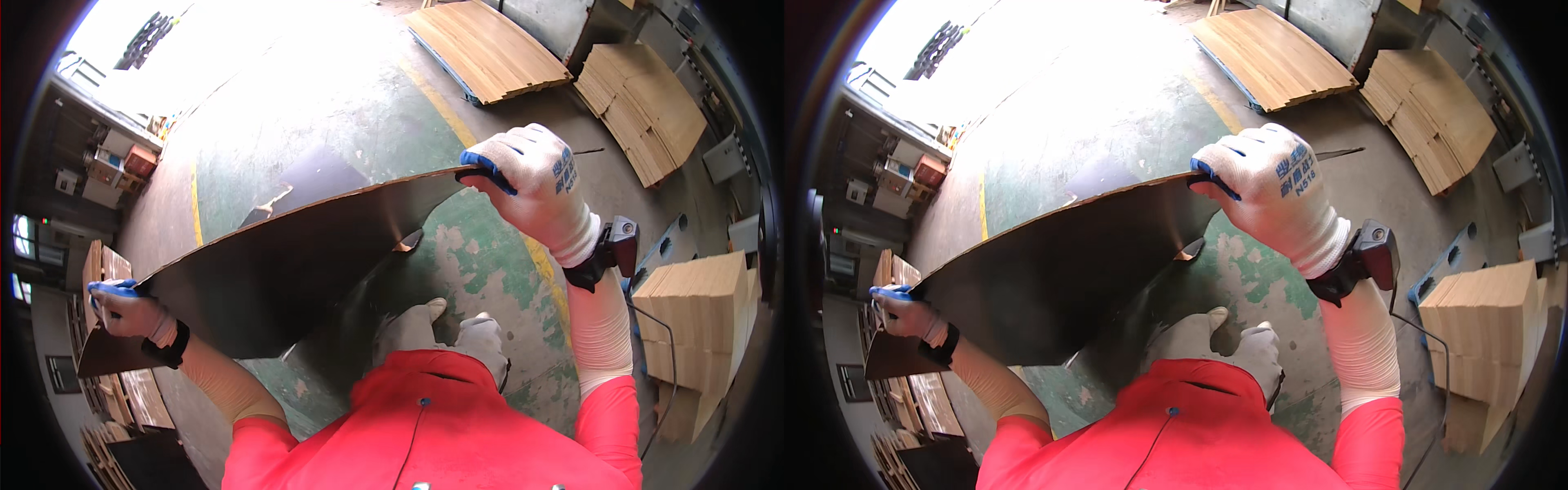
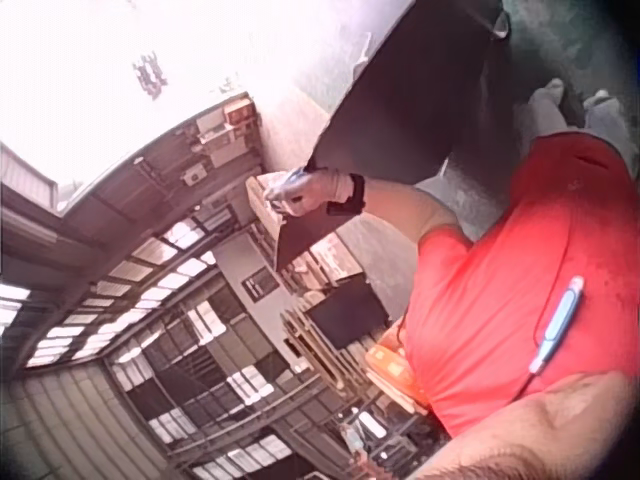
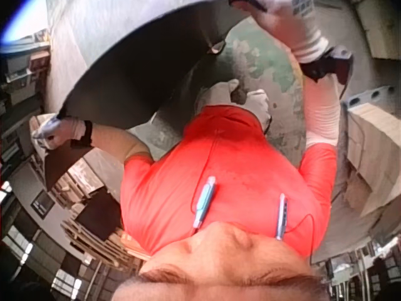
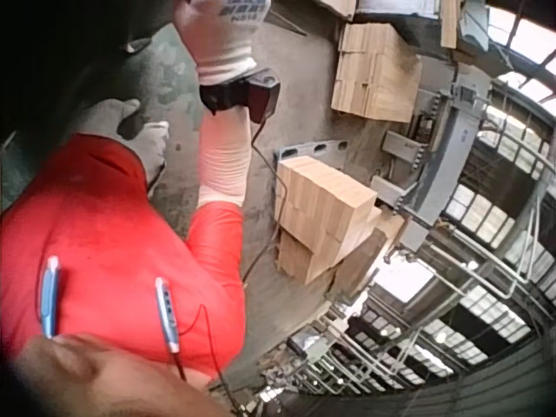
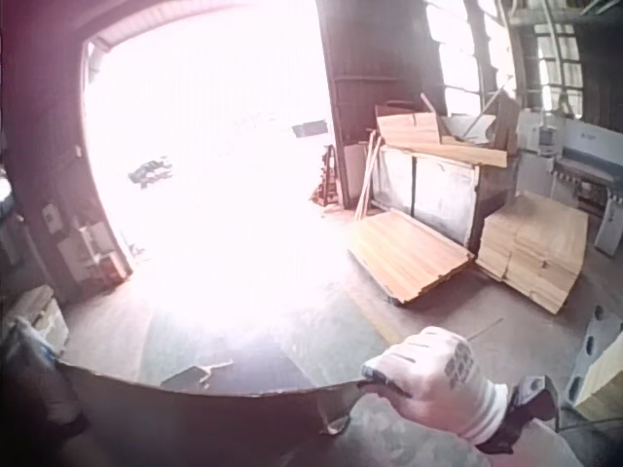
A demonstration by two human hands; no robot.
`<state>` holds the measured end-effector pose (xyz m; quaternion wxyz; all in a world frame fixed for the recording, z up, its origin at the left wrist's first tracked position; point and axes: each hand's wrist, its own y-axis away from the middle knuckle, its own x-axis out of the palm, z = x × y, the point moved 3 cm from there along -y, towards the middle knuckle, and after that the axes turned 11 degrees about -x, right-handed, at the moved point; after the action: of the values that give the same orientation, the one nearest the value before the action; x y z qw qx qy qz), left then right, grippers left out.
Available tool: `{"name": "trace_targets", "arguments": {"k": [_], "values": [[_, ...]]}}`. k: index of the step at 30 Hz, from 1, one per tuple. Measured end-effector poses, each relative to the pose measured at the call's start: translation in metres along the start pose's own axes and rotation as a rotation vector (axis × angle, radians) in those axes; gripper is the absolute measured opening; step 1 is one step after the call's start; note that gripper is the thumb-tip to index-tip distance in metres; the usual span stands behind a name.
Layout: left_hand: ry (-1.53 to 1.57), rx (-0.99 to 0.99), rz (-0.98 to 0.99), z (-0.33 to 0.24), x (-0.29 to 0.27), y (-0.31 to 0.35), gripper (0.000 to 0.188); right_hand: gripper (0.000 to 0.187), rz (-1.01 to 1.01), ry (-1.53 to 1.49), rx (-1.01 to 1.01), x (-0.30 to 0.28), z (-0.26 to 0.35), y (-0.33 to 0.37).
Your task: The person slides a wooden board into a machine, carries a large black sheet to a stack of boards, and then feeds several smaller wooden boards into the machine.
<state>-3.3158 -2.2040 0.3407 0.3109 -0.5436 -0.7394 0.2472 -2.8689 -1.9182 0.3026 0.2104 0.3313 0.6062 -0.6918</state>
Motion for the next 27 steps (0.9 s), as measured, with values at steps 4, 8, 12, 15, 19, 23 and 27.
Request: {"name": "trace_targets", "arguments": {"k": [4, 8, 12, 15, 19, 23, 27], "values": [[-0.252, 0.165, -0.034, 0.007, -0.053, 0.057, 0.033, 0.022, 0.061, 0.018, -0.176, -0.035, -0.043, 0.003], [-0.237, 0.000, 0.038, -0.009, -0.130, 0.067, 0.039, 0.024, 0.288, -0.211, -0.313, -0.047, -0.018, -0.005], [-0.548, 0.090, 0.184, 0.021, -0.185, 0.039, 0.044, 0.028, 0.200, -0.208, -0.411, -0.020, 0.015, 0.006], [-0.518, 0.066, 0.320, 0.033, -0.171, 0.038, 0.046, 0.039, 0.060, -0.098, -0.427, 0.001, 0.024, 0.000], [-0.420, -0.057, 0.113, 0.059, -0.172, 0.008, 0.048, 0.043, -0.017, -0.037, -0.481, 0.005, 0.057, -0.031], [-0.237, -0.215, 0.053, 0.084, -0.158, -0.024, 0.049, 0.043, -0.129, 0.022, -0.544, 0.004, 0.106, -0.071], [-0.133, -0.222, 0.090, 0.114, -0.130, -0.045, 0.053, 0.040, -0.091, 0.066, -0.505, 0.009, 0.110, -0.086]]}}
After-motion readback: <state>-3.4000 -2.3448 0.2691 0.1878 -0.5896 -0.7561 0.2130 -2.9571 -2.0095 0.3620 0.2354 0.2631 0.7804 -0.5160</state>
